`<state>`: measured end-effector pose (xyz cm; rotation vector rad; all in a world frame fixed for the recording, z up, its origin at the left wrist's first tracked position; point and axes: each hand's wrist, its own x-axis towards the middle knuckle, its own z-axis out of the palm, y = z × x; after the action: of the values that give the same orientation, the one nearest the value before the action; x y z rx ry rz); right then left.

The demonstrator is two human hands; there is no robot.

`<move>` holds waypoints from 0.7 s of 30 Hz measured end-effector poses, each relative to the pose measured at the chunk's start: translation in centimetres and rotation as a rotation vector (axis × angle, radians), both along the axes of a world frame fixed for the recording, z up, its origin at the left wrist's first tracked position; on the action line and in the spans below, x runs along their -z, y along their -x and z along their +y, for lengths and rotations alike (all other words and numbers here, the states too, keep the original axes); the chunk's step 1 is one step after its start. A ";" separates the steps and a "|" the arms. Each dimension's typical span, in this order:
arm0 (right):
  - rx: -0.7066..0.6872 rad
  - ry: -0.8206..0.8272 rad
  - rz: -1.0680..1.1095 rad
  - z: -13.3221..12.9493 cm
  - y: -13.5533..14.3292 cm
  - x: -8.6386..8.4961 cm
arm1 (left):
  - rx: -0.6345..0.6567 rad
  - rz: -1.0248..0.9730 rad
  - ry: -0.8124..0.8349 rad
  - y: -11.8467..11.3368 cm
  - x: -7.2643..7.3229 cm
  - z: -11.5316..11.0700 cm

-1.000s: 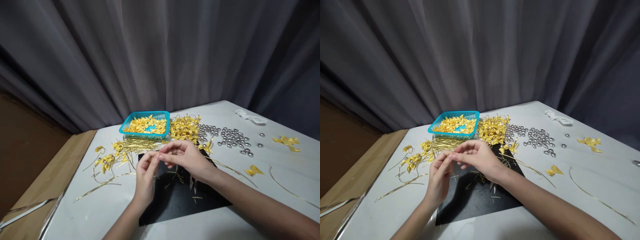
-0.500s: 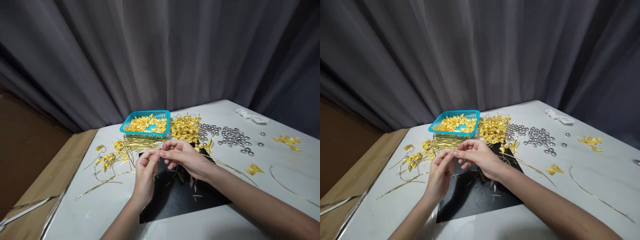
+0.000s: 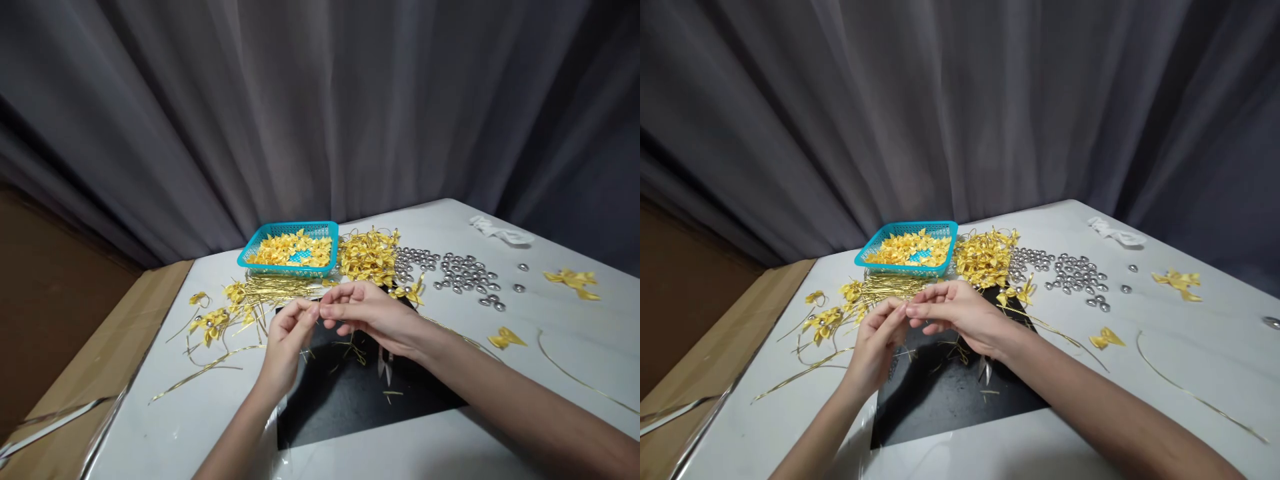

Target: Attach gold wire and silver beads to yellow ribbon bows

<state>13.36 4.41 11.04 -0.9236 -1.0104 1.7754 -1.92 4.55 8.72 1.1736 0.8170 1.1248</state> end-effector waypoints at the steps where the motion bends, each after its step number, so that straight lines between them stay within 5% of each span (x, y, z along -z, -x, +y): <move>1: -0.014 0.000 -0.008 0.0 -0.1 0.0 | 0.028 0.018 -0.014 0.2 0.0 0.1; 14: 0.017 -0.049 -0.074 -0.2 0.3 -0.4 | 0.062 -0.007 -0.006 -0.1 0.2 -0.2; 21: 0.108 -0.123 -0.092 0.0 0.6 0.0 | -0.059 -0.023 -0.005 -0.8 0.3 -0.2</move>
<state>12.78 4.38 11.04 -0.9710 -1.0950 1.5758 -1.16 4.31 8.43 1.1457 0.8361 1.1870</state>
